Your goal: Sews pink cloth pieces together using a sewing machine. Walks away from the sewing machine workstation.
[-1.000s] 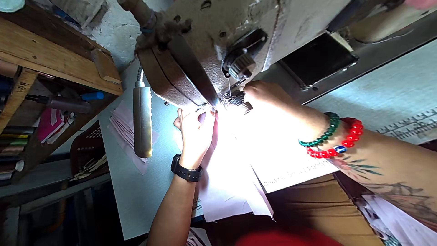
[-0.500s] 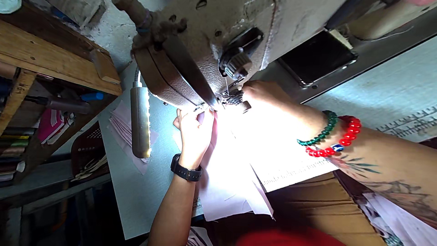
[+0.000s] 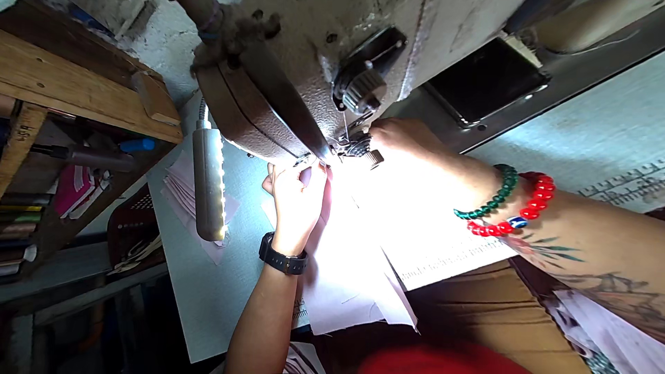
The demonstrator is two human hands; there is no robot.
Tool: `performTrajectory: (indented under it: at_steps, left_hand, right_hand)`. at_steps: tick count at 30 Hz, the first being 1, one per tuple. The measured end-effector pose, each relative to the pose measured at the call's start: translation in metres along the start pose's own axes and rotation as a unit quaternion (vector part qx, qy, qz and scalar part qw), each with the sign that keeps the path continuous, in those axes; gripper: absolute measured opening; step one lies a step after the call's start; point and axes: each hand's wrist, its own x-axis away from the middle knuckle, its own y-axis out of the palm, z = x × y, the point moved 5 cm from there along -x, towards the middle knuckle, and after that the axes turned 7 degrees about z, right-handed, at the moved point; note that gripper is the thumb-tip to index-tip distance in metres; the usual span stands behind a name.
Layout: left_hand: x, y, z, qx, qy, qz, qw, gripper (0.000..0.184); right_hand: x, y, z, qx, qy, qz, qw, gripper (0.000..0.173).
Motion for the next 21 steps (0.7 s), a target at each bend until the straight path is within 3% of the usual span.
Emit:
performTrajectory:
  at_steps: [21]
  left_hand:
    - [-0.0028,0.0008,0.0004,0.004,-0.024,0.0,1.0,0.018]
  right_hand:
    - [-0.0023,0.0053,-0.0039,0.005,-0.02,0.045,0.999,0.014]
